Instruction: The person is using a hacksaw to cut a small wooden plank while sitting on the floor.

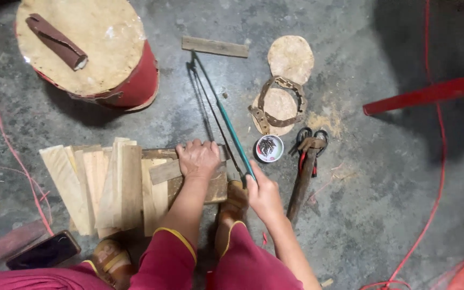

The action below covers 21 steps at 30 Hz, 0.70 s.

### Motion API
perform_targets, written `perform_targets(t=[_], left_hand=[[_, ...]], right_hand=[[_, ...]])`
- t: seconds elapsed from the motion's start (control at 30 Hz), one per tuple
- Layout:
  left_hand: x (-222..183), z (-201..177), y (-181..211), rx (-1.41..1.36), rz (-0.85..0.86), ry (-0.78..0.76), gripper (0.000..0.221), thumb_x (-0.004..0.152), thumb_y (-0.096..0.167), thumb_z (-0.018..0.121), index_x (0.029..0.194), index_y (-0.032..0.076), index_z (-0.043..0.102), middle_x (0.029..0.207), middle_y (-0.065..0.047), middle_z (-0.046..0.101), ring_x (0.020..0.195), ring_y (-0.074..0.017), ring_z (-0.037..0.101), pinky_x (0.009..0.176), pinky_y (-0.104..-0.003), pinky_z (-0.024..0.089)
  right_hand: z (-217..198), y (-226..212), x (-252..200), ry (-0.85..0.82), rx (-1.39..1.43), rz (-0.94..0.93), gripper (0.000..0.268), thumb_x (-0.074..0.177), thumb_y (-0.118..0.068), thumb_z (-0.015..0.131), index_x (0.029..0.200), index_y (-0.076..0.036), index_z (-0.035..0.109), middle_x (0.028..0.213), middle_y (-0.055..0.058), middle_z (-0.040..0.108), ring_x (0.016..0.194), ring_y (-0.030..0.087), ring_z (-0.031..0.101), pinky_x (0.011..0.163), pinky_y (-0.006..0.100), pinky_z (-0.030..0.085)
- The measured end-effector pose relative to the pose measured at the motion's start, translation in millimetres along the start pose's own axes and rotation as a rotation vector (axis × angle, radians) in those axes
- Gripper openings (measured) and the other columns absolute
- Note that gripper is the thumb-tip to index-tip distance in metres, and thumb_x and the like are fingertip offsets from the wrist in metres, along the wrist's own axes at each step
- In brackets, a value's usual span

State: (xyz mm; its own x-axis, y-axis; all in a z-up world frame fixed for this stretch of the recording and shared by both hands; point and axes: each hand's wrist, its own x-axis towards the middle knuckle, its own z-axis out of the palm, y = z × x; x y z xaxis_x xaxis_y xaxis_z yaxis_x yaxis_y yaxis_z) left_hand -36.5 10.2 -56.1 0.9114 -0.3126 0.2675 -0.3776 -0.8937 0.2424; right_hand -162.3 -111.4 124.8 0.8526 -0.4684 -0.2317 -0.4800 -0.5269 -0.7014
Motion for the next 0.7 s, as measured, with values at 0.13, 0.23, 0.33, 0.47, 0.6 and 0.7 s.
perform_targets(t=[0.13,0.23,0.33,0.47,0.6,0.7], left_hand=[[19,-30,8,-0.004,-0.016,-0.007,0.037,0.086,0.040,0.058,0.065,0.013,0.072,0.060,-0.011,0.063,0.064,-0.0333,0.064,0.076,-0.051,0.041],[54,-87,16,0.003,-0.166,-0.870,0.058,0.102,0.038,0.025,0.106,0.017,0.079,0.110,-0.012,0.071,0.105,-0.0297,0.063,0.094,-0.046,0.030],[58,-93,15,-0.016,-0.149,-1.023,0.064,0.103,0.039,0.016,0.118,0.015,0.073,0.118,-0.014,0.068,0.109,-0.0266,0.061,0.100,-0.045,0.028],[47,-74,13,-0.018,-0.130,-0.849,0.059,0.103,0.038,0.024,0.101,0.014,0.078,0.105,-0.011,0.072,0.099,-0.0271,0.064,0.093,-0.045,0.030],[24,-47,9,0.030,-0.112,-0.498,0.056,0.102,0.039,0.035,0.081,0.018,0.082,0.089,-0.009,0.077,0.086,-0.0305,0.070,0.087,-0.050,0.035],[26,-39,8,0.026,-0.101,-0.499,0.054,0.100,0.039,0.036,0.079,0.019,0.081,0.085,-0.008,0.076,0.084,-0.0299,0.068,0.084,-0.049,0.033]], right_hand=[[-5,-8,-48,-0.015,0.065,0.040,0.048,0.098,-0.013,0.056,0.145,-0.001,0.057,0.132,0.028,0.063,0.117,0.045,0.063,0.098,0.057,0.054],[-37,1,-101,-0.197,0.043,0.555,0.055,0.097,-0.026,0.054,0.152,-0.034,0.054,0.071,0.004,0.062,0.060,0.016,0.053,0.068,0.030,0.051],[-61,-15,-125,-0.134,0.260,0.538,0.050,0.099,-0.028,0.048,0.146,-0.015,0.061,0.058,0.002,0.050,0.053,0.012,0.047,0.053,0.030,0.039],[-23,42,-87,-0.136,-0.053,0.371,0.054,0.095,-0.032,0.052,0.148,-0.026,0.057,0.085,0.004,0.073,0.065,0.017,0.063,0.068,0.031,0.052],[17,6,-16,-0.090,-0.094,0.051,0.052,0.099,-0.029,0.048,0.149,-0.014,0.052,0.093,0.016,0.080,0.079,0.039,0.076,0.075,0.045,0.057],[24,20,-24,-0.139,-0.106,0.083,0.055,0.101,-0.028,0.045,0.155,-0.016,0.044,0.091,0.018,0.075,0.072,0.042,0.072,0.069,0.046,0.052]])
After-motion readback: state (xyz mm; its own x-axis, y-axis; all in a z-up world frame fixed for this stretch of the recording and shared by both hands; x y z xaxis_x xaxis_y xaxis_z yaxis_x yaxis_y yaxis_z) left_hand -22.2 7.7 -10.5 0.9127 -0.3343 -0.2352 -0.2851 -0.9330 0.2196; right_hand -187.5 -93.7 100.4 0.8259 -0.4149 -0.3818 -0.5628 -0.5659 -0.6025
